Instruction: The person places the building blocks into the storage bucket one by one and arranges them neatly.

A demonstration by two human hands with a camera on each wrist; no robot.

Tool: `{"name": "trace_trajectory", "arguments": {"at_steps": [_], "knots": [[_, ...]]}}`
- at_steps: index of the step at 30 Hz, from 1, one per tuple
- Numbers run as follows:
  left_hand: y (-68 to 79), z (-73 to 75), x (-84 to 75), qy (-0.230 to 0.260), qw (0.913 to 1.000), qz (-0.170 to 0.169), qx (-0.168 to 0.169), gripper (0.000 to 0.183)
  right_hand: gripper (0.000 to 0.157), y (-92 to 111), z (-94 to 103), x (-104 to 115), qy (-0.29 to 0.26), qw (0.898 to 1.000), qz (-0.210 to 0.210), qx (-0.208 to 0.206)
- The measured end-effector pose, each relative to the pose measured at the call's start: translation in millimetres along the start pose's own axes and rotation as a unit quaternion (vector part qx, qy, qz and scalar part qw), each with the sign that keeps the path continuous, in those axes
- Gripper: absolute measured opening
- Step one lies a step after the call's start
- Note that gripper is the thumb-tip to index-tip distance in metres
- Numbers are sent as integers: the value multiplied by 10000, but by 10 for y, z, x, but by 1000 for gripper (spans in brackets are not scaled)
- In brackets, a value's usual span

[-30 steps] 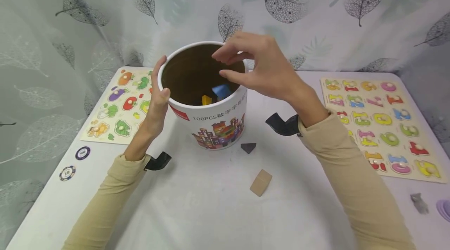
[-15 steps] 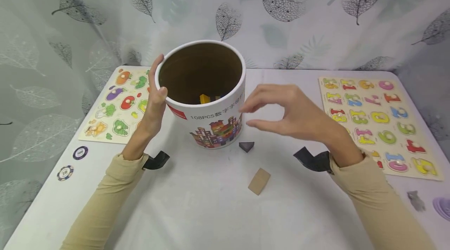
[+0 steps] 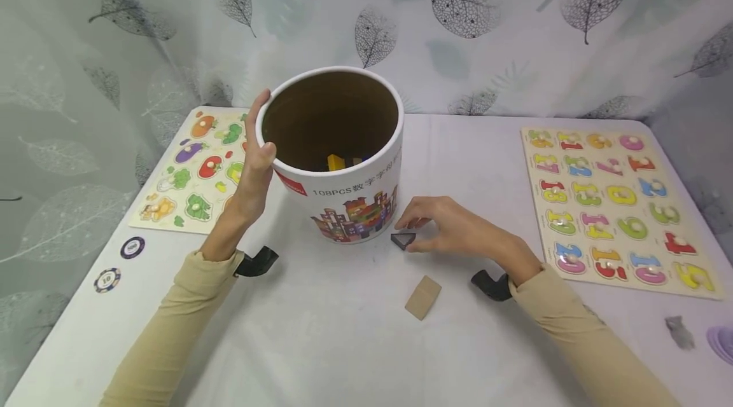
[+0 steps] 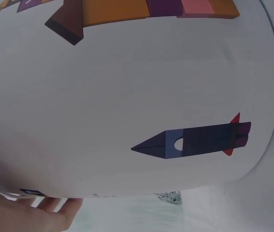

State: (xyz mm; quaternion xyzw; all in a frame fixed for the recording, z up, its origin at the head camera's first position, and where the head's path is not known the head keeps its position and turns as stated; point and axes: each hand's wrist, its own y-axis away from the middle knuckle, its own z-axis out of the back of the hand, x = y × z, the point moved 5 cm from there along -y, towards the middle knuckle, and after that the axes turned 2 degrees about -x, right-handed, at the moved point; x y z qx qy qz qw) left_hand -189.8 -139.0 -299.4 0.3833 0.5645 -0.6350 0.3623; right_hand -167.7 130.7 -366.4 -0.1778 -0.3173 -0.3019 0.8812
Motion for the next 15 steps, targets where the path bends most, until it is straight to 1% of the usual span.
{"name": "trace_trajectory", "arguments": {"at_steps": [2, 5, 9, 12, 15], "knots": [[-9, -16, 0, -18, 10000, 17, -1, 112, 30, 0, -40, -60, -74, 9998, -164, 103], [-11, -17, 5, 10, 10000, 24, -7, 112, 27, -6, -102, -93, -107, 9992, -277, 257], [-15, -21, -2, 21, 10000, 23, 13, 111, 24, -2, -127, -82, -36, 9992, -224, 335], [-11, -23, -9, 12, 10000, 29, -16, 113, 24, 0, -85, -51, 85, 9994, -131, 306], [-11, -27, -12, 58, 10000, 19, -31, 114, 25, 3, 39, 18, 171, 9997, -51, 183]]}}
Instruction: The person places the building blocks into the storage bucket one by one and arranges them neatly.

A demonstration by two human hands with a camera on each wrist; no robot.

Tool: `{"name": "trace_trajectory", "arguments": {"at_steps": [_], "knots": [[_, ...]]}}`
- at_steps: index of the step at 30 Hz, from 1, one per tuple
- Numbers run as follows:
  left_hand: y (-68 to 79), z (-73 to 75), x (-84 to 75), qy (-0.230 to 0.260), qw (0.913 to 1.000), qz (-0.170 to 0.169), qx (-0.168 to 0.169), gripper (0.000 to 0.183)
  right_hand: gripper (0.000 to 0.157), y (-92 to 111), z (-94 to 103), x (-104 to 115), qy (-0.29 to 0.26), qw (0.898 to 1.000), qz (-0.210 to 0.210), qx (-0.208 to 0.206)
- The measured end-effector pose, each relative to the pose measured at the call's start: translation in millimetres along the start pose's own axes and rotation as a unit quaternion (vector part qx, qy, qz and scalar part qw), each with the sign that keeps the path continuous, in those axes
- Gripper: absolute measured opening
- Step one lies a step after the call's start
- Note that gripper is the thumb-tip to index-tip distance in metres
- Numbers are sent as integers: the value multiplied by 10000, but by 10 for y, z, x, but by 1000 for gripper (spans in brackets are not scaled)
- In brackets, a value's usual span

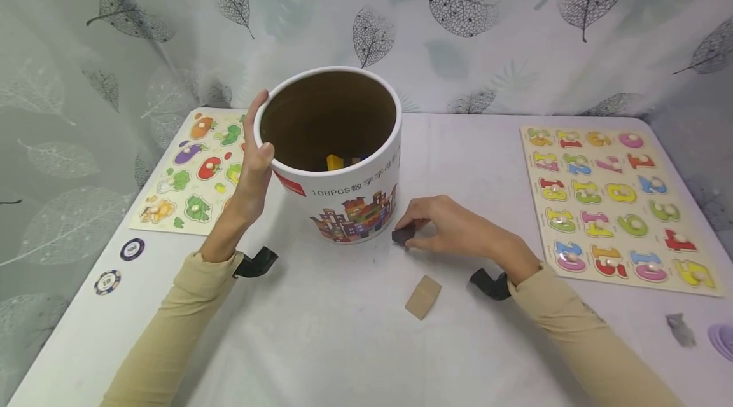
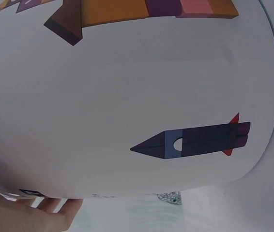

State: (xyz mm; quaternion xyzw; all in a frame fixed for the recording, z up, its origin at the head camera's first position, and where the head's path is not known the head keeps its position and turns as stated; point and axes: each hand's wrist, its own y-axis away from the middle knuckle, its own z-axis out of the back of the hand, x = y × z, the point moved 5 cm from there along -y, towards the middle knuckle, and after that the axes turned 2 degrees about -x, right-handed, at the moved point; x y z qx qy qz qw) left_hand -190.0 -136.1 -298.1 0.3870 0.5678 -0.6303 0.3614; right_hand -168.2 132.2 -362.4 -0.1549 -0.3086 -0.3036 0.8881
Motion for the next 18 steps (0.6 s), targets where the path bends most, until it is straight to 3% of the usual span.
{"name": "trace_trajectory", "arguments": {"at_steps": [3, 6, 12, 14, 18], "knots": [[2, 2, 3, -6, 10000, -6, -12, 114, 28, 13, 239, 135, 11, 9996, 236, -176], [5, 5, 7, -9, 10000, -2, -22, 114, 36, 13, 564, 368, 42, 9956, 810, -460], [1, 8, 14, -38, 10000, -27, 17, 112, 49, -75, 1166, 945, 133, 9731, 1949, -1224], [-5, 6, 17, -31, 10000, -29, 42, 112, 49, -163, 1280, 1086, 225, 9666, 2079, -1480], [-4, 6, 23, -32, 10000, -19, 33, 112, 44, -393, 1357, 1230, 537, 9598, 1898, -1996]]}}
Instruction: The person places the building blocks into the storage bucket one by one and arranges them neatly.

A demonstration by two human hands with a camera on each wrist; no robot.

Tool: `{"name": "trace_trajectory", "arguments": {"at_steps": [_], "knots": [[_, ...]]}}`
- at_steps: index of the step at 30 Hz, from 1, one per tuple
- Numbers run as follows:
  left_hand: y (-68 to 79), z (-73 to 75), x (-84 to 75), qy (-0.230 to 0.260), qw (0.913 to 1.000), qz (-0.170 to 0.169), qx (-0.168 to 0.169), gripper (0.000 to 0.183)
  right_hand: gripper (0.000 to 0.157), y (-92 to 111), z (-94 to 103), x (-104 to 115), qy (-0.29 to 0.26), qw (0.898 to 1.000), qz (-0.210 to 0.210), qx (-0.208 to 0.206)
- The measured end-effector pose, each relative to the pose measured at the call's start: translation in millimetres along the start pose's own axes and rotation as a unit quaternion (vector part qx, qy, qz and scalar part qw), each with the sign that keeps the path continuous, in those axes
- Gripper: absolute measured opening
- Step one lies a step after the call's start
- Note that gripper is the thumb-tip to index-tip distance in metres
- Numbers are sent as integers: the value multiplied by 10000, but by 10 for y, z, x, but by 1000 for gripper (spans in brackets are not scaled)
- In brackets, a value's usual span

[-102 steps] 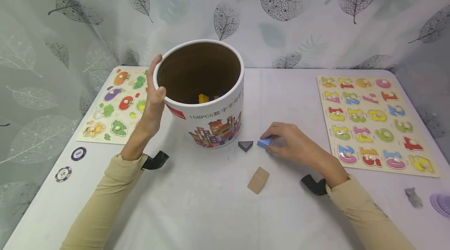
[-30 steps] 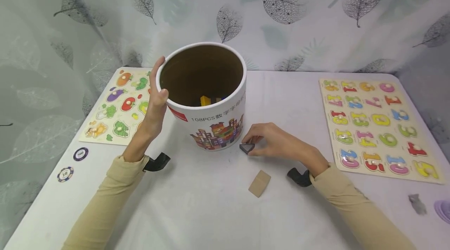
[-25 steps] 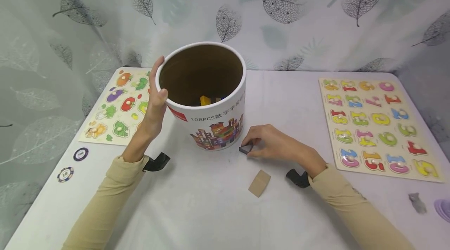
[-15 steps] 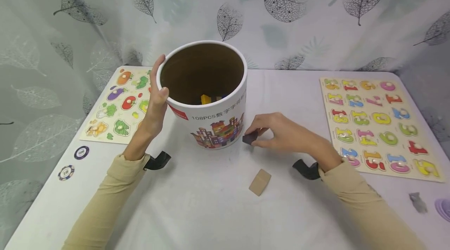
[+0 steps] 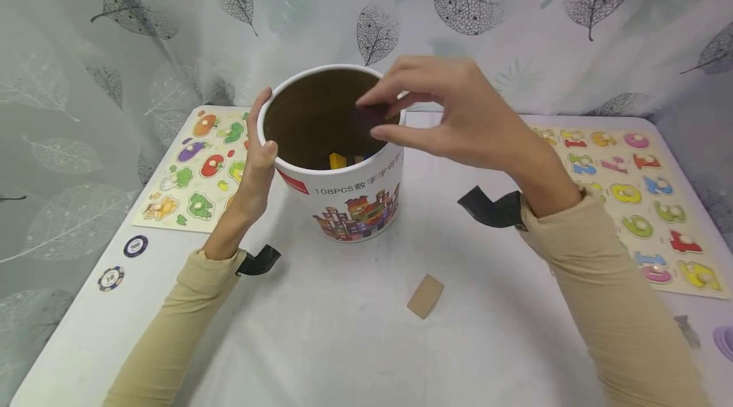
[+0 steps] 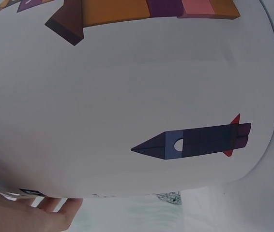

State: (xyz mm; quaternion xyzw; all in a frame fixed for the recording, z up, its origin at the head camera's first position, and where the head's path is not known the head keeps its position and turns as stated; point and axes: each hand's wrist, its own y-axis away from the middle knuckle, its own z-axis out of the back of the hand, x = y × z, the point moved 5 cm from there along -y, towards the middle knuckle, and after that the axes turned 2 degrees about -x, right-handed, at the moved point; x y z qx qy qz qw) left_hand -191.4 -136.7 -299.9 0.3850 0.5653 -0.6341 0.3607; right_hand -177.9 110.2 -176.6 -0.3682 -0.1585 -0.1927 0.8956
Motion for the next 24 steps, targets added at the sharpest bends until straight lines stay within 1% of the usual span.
{"name": "trace_trajectory", "arguments": {"at_steps": [2, 4, 8, 11, 18, 21, 24], "knots": [[0, 3, 5, -8, 10000, 16, -7, 112, 39, -94, -50, -22, 134, 9997, -159, -93], [1, 3, 8, -26, 10000, 44, -8, 111, 35, -147, -106, -57, 124, 9994, -267, -186], [-2, 5, 5, -62, 10000, 54, 4, 112, 33, -172, -185, -139, 18, 9988, -413, -245], [-4, 3, 1, -63, 10000, 21, -5, 112, 33, -161, -212, -200, -16, 9982, -534, -258], [-2, 2, 2, -54, 10000, 30, -40, 114, 26, -135, -241, -265, -177, 9974, -645, -275], [-3, 0, 0, -49, 10000, 34, -61, 115, 28, -75, -233, -245, -279, 9971, -638, -293], [-6, 0, -9, -9, 10000, 20, -27, 114, 33, 32, -189, -173, -286, 9978, -513, -297]]}}
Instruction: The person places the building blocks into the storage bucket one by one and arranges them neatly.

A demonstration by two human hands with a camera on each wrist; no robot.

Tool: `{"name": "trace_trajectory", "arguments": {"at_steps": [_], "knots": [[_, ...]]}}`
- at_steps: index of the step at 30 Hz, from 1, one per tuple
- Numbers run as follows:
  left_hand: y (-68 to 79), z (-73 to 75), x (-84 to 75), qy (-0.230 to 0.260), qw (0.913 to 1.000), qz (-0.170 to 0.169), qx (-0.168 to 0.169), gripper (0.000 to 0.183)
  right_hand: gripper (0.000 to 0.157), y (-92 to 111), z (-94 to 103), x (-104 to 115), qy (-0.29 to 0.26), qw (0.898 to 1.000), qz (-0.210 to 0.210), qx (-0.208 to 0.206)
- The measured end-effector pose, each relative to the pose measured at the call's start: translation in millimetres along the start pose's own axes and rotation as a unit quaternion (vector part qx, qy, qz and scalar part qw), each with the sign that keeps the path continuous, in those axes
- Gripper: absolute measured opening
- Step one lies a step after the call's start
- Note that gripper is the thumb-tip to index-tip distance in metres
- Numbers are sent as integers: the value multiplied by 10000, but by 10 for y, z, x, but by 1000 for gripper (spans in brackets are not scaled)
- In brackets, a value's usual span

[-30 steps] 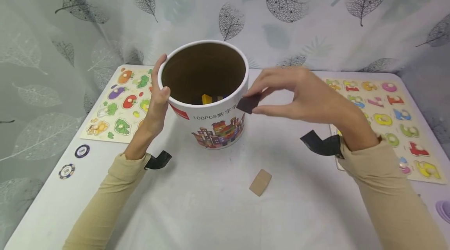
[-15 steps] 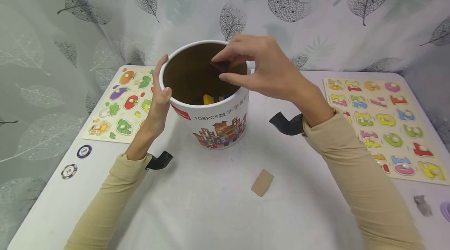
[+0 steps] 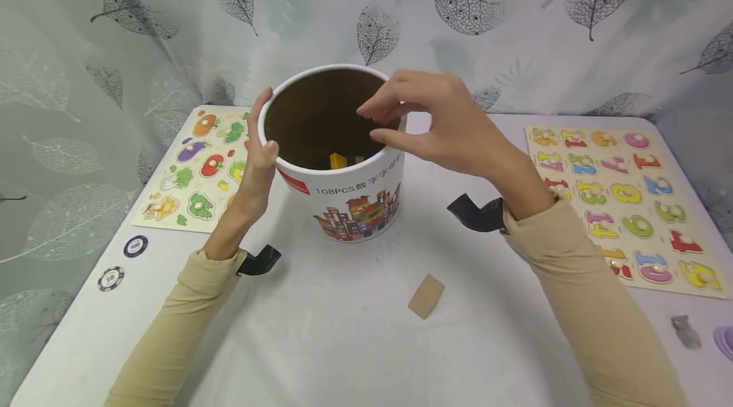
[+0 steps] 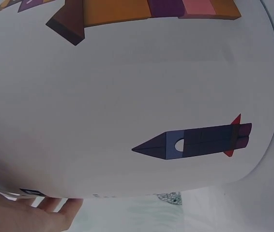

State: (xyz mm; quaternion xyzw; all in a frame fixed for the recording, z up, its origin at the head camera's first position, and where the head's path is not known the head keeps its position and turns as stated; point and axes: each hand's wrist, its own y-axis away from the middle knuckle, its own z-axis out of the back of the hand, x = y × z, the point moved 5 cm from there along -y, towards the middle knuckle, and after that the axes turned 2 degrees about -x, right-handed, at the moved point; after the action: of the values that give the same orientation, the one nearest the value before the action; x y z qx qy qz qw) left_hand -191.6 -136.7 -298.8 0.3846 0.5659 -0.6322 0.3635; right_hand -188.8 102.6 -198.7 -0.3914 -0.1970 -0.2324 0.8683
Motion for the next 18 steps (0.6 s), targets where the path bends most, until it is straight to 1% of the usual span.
{"name": "trace_trajectory", "arguments": {"at_steps": [2, 4, 6, 8, 9, 10, 12, 15, 18], "knots": [[2, -4, 2, 7, 10000, -5, 14, 113, 38, 98, 41, 53, 0, 9999, 151, -15], [3, -5, -1, 17, 10000, -10, 21, 113, 35, 204, 74, 111, -85, 9993, 373, 10], [4, -5, -5, 7, 10000, -6, 15, 114, 34, 318, 66, 160, -451, 9971, 587, 156], [-1, -4, -9, -11, 10000, -17, 15, 114, 34, 442, 6, 177, -934, 9919, 733, 461], [-1, -3, -8, -4, 10000, -14, 16, 114, 34, 515, -49, 167, -1143, 9886, 680, 700], [-2, -2, -9, 9, 10000, -18, 16, 114, 36, 594, -117, 142, -1304, 9852, 528, 981], [-3, 1, -10, 44, 10000, -33, 12, 114, 40, 772, -285, 59, -1456, 9768, 215, 1553], [-1, 2, -14, 85, 10000, -49, 8, 114, 37, 1085, -536, -95, -1291, 9632, -334, 2333], [0, 0, -14, 95, 9999, -46, 28, 113, 38, 1369, -733, -210, -1302, 9476, -543, 2867]]}}
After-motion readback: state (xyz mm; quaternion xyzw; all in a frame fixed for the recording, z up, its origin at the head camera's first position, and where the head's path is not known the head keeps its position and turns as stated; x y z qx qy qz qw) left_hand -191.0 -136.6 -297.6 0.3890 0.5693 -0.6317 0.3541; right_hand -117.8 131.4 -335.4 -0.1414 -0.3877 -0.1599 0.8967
